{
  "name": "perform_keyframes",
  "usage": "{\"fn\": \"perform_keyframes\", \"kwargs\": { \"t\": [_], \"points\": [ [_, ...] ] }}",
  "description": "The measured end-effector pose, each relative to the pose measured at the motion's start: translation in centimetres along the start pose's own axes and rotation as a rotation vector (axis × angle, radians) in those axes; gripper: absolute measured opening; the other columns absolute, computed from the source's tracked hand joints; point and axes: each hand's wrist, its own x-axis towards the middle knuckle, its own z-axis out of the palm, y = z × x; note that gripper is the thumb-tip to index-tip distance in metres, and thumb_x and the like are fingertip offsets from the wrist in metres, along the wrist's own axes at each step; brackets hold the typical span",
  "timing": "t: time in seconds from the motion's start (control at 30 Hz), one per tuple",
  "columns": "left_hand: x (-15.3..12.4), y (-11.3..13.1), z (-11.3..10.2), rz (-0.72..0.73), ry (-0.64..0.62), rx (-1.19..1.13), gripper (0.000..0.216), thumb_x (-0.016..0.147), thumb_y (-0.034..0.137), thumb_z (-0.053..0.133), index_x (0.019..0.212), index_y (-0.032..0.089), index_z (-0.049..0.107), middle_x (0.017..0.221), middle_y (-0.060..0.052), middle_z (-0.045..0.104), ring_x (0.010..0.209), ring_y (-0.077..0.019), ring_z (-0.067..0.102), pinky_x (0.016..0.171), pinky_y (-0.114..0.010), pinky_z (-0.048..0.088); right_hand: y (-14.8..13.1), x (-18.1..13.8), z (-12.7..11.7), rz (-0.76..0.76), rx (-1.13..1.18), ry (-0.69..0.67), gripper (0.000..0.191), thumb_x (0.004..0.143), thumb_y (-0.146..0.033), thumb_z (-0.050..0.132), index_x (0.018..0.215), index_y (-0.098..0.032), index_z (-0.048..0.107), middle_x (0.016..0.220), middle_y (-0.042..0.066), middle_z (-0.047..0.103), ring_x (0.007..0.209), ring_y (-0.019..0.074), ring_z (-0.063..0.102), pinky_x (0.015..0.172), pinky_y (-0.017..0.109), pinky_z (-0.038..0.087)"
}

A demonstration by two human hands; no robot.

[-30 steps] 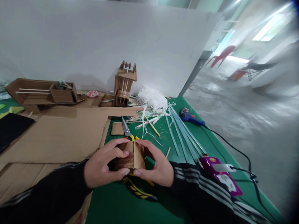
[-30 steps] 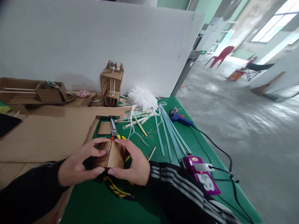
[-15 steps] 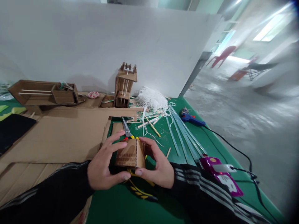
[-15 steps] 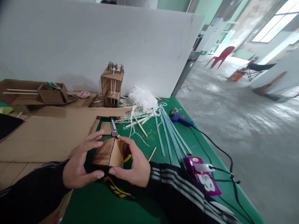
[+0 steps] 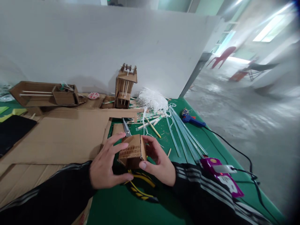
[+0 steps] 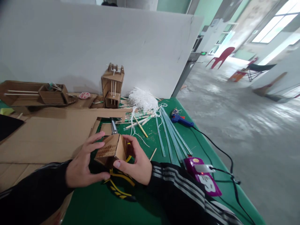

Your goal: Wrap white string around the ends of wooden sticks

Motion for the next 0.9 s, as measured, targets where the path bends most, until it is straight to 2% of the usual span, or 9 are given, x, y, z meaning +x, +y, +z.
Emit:
{"fn": "perform_keyframes", "kwargs": {
  "t": [0.3, 0.57, 0.9],
  "points": [
    [0.02, -0.15, 0.02, 0.092, -0.009, 0.061, 0.079, 0.072, 0.041, 0.079, 0.136, 0.025, 0.035, 0.142, -0.015, 0.041, 0.137, -0.0375, 0.034, 0.107, -0.059, 0.035, 0.07, 0.0, -0.04, -0.008, -0.009, -0.001, 0.067, 0.081, -0.047, 0.07, 0.133, -0.024, 0.035, 0.128, 0.011, 0.05, 0.109, 0.0226, 0.057, 0.094, 0.037, 0.047],
    [-0.27, -0.22, 0.02, 0.052, -0.019, -0.032, 0.07, 0.079, 0.04, 0.069, 0.138, 0.024, 0.034, 0.149, -0.016, 0.03, 0.139, -0.0378, 0.027, 0.11, -0.06, 0.029, 0.02, -0.06, -0.11, -0.008, -0.028, -0.016, 0.068, 0.081, -0.043, 0.07, 0.135, -0.023, 0.033, 0.129, 0.012, 0.05, 0.11, 0.0234, 0.056, 0.096, 0.039, 0.047],
    [-0.03, -0.3, -0.22, 0.052, -0.069, -0.051, 0.053, 0.088, 0.032, 0.056, 0.137, 0.027, 0.039, 0.15, -0.013, 0.031, 0.141, -0.0373, 0.024, 0.111, -0.06, 0.025, -0.15, -0.13, -0.12, -0.006, -0.092, -0.036, 0.07, 0.08, -0.041, 0.071, 0.136, -0.023, 0.032, 0.128, 0.011, 0.053, 0.109, 0.0243, 0.058, 0.095, 0.04, 0.047]
  ]
}}
